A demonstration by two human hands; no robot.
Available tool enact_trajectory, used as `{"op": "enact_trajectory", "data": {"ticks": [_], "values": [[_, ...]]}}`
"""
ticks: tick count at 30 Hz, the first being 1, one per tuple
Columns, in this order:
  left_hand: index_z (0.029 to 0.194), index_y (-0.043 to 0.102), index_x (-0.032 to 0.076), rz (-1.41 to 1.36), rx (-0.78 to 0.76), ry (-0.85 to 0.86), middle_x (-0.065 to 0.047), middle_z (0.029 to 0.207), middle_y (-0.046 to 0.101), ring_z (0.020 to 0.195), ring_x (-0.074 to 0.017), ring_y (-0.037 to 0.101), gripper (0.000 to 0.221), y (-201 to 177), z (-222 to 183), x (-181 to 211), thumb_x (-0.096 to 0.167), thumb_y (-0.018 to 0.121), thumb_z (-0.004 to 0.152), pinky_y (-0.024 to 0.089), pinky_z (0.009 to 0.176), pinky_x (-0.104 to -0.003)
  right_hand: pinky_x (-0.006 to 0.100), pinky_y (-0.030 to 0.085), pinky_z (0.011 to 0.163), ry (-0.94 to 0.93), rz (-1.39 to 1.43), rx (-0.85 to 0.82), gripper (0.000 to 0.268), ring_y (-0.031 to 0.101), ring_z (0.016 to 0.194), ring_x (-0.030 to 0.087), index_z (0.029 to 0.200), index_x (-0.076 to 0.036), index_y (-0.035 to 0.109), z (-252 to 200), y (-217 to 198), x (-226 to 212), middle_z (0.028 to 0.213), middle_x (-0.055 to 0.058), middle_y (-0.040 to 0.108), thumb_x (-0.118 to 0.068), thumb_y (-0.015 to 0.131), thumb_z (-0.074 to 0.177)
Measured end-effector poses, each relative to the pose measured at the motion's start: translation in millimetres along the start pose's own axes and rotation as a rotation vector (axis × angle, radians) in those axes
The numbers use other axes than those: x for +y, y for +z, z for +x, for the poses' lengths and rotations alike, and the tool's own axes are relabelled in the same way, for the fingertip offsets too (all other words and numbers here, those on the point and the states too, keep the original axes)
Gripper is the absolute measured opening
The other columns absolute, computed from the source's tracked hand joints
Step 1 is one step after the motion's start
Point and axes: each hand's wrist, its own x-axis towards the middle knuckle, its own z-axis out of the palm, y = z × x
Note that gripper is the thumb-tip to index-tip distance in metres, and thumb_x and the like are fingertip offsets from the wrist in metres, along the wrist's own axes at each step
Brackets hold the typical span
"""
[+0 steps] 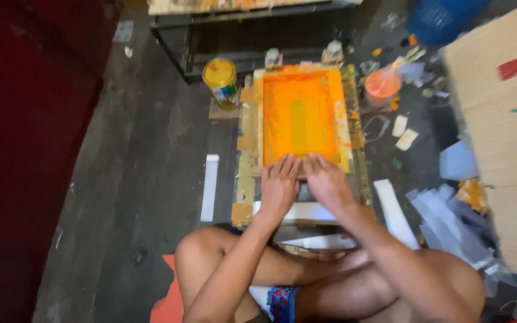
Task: Manually screen printing orange ink onto white strips using a screen frame.
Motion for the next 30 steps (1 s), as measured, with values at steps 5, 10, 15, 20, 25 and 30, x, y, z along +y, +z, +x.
{"op": "enact_trajectory", "data": {"ticks": [5, 10, 15, 20, 25, 30], "values": [[0.116, 0.074, 0.023, -0.006, 0.097, 0.106, 0.002, 0.103, 0.075, 0.1, -0.0189, 0.07, 0.045, 29, 35, -31, 0.019, 0.075, 0.072, 0.042, 0.087, -0.045, 0.035, 0.052, 0.074, -0.042, 0.014, -0.035, 0.022, 0.069, 0.096, 0.019, 0.104, -0.024, 0.068, 29, -7, 17, 0.097, -0.002, 0.071, -0.019, 0.055, 0.086], [0.107, 0.074, 0.021, 0.038, 0.212, 0.109, 0.003, 0.095, 0.073, 0.083, -0.0178, 0.068, 0.031, 17, 87, -42, 0.009, 0.075, 0.079, 0.039, 0.078, -0.038, 0.036, 0.053, 0.084, -0.026, 0.112, -0.027, 0.026, 0.07, 0.109, 0.023, 0.116, -0.019, 0.071, 81, -17, 36, 0.115, 0.006, 0.072, -0.016, 0.056, 0.095], [0.111, 0.077, 0.009, 0.099, 0.306, 0.15, -0.013, 0.107, 0.077, 0.102, -0.0282, 0.072, 0.022, 47, 136, -69, 0.004, 0.074, 0.09, 0.049, 0.082, -0.038, 0.038, 0.053, 0.095, -0.008, 0.183, 0.104, 0.026, 0.07, 0.116, 0.029, 0.127, -0.012, 0.072, 116, 39, 55, 0.122, 0.015, 0.073, -0.016, 0.059, 0.105], [0.123, 0.065, 0.002, 0.128, 0.173, 0.09, -0.014, 0.123, 0.07, 0.112, -0.0257, 0.067, 0.035, 83, 165, -91, 0.016, 0.067, 0.09, 0.048, 0.092, -0.037, 0.042, 0.046, 0.105, 0.063, 0.281, -0.029, 0.038, 0.064, 0.128, 0.031, 0.136, -0.005, 0.066, 136, 87, 65, 0.139, 0.015, 0.068, -0.011, 0.06, 0.099], [0.118, 0.067, 0.002, 0.146, 0.153, 0.082, -0.013, 0.119, 0.073, 0.112, -0.0227, 0.069, 0.034, 98, 170, -101, 0.018, 0.069, 0.088, 0.048, 0.089, -0.035, 0.039, 0.043, 0.108, 0.065, 0.24, -0.033, 0.034, 0.063, 0.131, 0.024, 0.133, -0.006, 0.072, 141, 104, 66, 0.137, 0.011, 0.071, -0.016, 0.063, 0.101], [0.106, 0.068, 0.002, 0.175, 0.117, 0.149, -0.01, 0.102, 0.068, 0.095, -0.0229, 0.065, 0.023, 81, 163, -96, 0.01, 0.066, 0.084, 0.046, 0.083, -0.035, 0.043, 0.043, 0.109, 0.081, 0.303, -0.093, 0.035, 0.067, 0.125, 0.028, 0.131, -0.004, 0.072, 135, 80, 60, 0.133, 0.013, 0.072, -0.011, 0.065, 0.097]]}}
